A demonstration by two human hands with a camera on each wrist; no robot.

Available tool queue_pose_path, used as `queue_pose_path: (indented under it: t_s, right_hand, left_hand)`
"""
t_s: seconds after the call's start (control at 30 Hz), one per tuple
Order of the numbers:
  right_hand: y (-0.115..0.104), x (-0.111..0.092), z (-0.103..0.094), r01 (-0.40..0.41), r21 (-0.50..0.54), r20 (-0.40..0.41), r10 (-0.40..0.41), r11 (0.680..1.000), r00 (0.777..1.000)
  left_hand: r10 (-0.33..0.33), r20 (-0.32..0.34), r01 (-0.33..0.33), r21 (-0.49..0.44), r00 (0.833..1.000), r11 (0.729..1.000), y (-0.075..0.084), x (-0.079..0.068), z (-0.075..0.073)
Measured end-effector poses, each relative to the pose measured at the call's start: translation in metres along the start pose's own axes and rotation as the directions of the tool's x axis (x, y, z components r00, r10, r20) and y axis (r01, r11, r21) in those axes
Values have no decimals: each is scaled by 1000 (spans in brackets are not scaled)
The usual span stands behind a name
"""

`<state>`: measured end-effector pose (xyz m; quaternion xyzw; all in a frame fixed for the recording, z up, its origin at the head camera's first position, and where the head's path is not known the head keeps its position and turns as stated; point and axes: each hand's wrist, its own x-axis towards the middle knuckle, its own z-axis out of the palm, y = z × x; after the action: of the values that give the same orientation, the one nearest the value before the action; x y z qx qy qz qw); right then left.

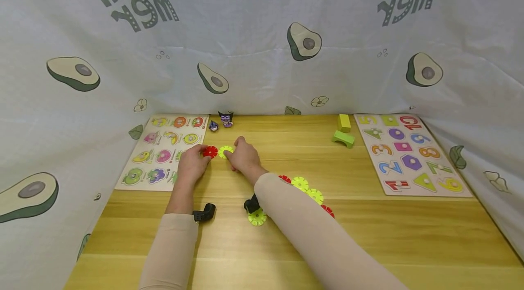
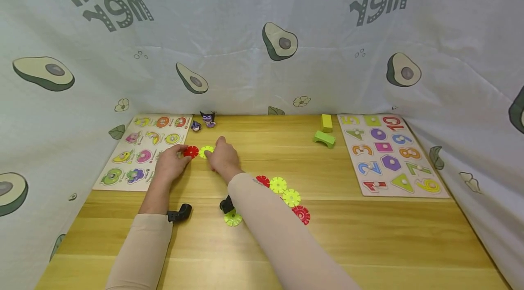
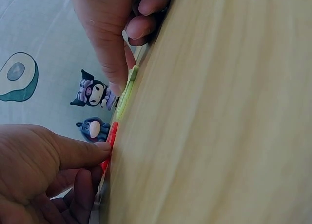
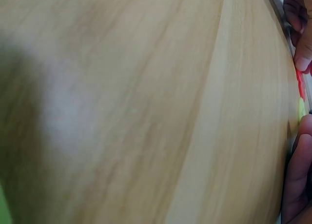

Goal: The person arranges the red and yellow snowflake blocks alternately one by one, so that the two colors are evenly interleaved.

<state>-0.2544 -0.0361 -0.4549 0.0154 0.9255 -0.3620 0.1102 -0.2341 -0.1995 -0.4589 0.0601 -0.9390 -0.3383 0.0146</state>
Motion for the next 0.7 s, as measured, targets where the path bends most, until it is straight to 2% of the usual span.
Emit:
queue_pose_path:
  t_s: [0.23,0.37,0.53,0.63,0.7]
  right_hand:
    - [3,1,0,32,1,22,-32,999,999]
    - [6,-2,-5,49,61,90,-55,997,994]
    - [11,-17,-17,48,188,223,-91,981,970]
    - [18,-30,-26,94,183,261,-140,979,955]
    - [24,-39,-32,116,179,274,-163,977,948]
  left_hand:
    - [-5,-1,5,6,1000,1000,0,0,0]
    - [28,-2,-28,8,1000,1000,3,-2,0]
    - [100,-16,-100,-5,995,995,12,-5,-1]
    - [112,-6,-112,-60,994,992,15,-5,4]
    - [101,33,-97,-121,994,988,17,-6,8]
